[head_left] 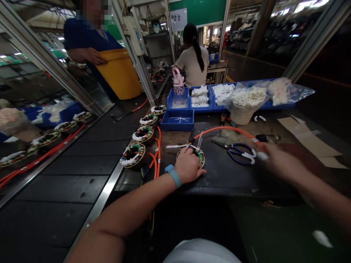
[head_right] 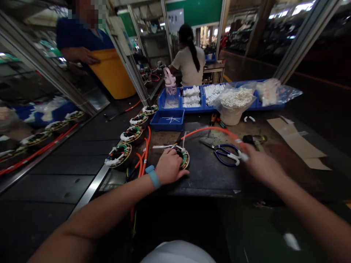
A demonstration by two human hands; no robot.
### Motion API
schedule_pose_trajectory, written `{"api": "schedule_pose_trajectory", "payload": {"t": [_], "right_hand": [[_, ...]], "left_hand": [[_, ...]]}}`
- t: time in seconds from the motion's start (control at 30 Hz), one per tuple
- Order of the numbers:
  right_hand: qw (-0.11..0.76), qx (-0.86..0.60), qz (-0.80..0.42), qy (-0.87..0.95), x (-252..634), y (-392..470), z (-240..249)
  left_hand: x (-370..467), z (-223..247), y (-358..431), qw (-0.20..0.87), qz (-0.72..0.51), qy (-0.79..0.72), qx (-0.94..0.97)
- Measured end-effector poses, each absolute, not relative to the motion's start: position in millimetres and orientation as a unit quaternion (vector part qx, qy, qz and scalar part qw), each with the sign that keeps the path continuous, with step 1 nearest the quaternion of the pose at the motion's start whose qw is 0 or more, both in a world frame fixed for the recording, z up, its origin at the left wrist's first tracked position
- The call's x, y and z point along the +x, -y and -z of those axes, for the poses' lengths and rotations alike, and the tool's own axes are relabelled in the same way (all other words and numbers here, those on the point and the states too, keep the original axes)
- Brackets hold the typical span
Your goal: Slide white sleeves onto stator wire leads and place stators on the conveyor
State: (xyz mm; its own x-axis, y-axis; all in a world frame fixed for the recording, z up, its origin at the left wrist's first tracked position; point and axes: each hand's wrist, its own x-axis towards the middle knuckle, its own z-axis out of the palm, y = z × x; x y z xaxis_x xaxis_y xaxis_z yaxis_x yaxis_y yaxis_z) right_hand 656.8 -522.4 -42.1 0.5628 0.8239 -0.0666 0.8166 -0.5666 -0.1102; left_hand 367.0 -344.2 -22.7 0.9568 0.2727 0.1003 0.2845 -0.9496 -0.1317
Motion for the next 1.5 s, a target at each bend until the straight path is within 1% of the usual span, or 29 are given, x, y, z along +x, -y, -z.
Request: {"api": "schedule_pose_trajectory", "payload": {"t": [0.03, 0.1, 0.2, 0.27, 0.3, 0.37, 0.47, 0.53, 0.7, 0.8, 0.93, 1.03, 1.13, 1.33, 1.4, 1.5], "right_hand": [[0.023, -0.869, -0.091, 0.485, 633, 502, 43], [0.007, -0.832, -0.107, 0.544, 598, 469, 44], [-0.021, -0.816, -0.072, 0.573, 578, 441, 45], [-0.018, -0.801, -0.032, 0.597, 573, 434, 47], [0.001, -0.779, -0.011, 0.628, 570, 433, 48], [0.077, -0.697, 0.005, 0.712, 559, 432, 54], [0.197, -0.590, -0.055, 0.781, 533, 430, 68], [0.231, -0.589, -0.095, 0.769, 518, 428, 79], [0.265, -0.618, -0.129, 0.729, 503, 424, 95], [0.274, -0.612, -0.113, 0.733, 505, 419, 96], [0.264, -0.568, -0.082, 0.776, 511, 406, 91], [0.252, -0.549, -0.096, 0.791, 514, 399, 87], [0.246, -0.565, -0.106, 0.780, 512, 400, 87], [0.304, -0.565, -0.102, 0.761, 506, 404, 95], [0.325, -0.557, -0.113, 0.756, 507, 402, 99], [0.350, -0.535, -0.126, 0.758, 508, 400, 104]], "left_hand": [[370, 20, 346, 0.067, 0.029, 0.156, -0.985], [368, 13, 343, 0.046, 0.006, 0.145, -0.988], [351, 6, 329, 0.007, -0.006, 0.102, -0.995], [338, 9, 323, -0.008, -0.011, 0.099, -0.995], [332, 12, 322, -0.011, -0.013, 0.101, -0.995], [325, 19, 323, -0.012, -0.012, 0.105, -0.994], [322, 26, 326, -0.008, 0.004, 0.119, -0.993], [322, 25, 326, -0.013, 0.016, 0.132, -0.991], [324, 16, 320, -0.054, 0.013, 0.139, -0.989], [326, 13, 318, -0.050, -0.015, 0.129, -0.990], [333, 13, 317, -0.026, -0.031, 0.127, -0.991], [337, 13, 316, -0.027, -0.052, 0.129, -0.990], [337, 13, 318, -0.037, -0.055, 0.120, -0.991], [332, 12, 323, -0.031, -0.047, 0.120, -0.991], [334, 8, 321, -0.053, -0.053, 0.122, -0.990], [340, 0, 314, -0.127, -0.069, 0.107, -0.984]]}}
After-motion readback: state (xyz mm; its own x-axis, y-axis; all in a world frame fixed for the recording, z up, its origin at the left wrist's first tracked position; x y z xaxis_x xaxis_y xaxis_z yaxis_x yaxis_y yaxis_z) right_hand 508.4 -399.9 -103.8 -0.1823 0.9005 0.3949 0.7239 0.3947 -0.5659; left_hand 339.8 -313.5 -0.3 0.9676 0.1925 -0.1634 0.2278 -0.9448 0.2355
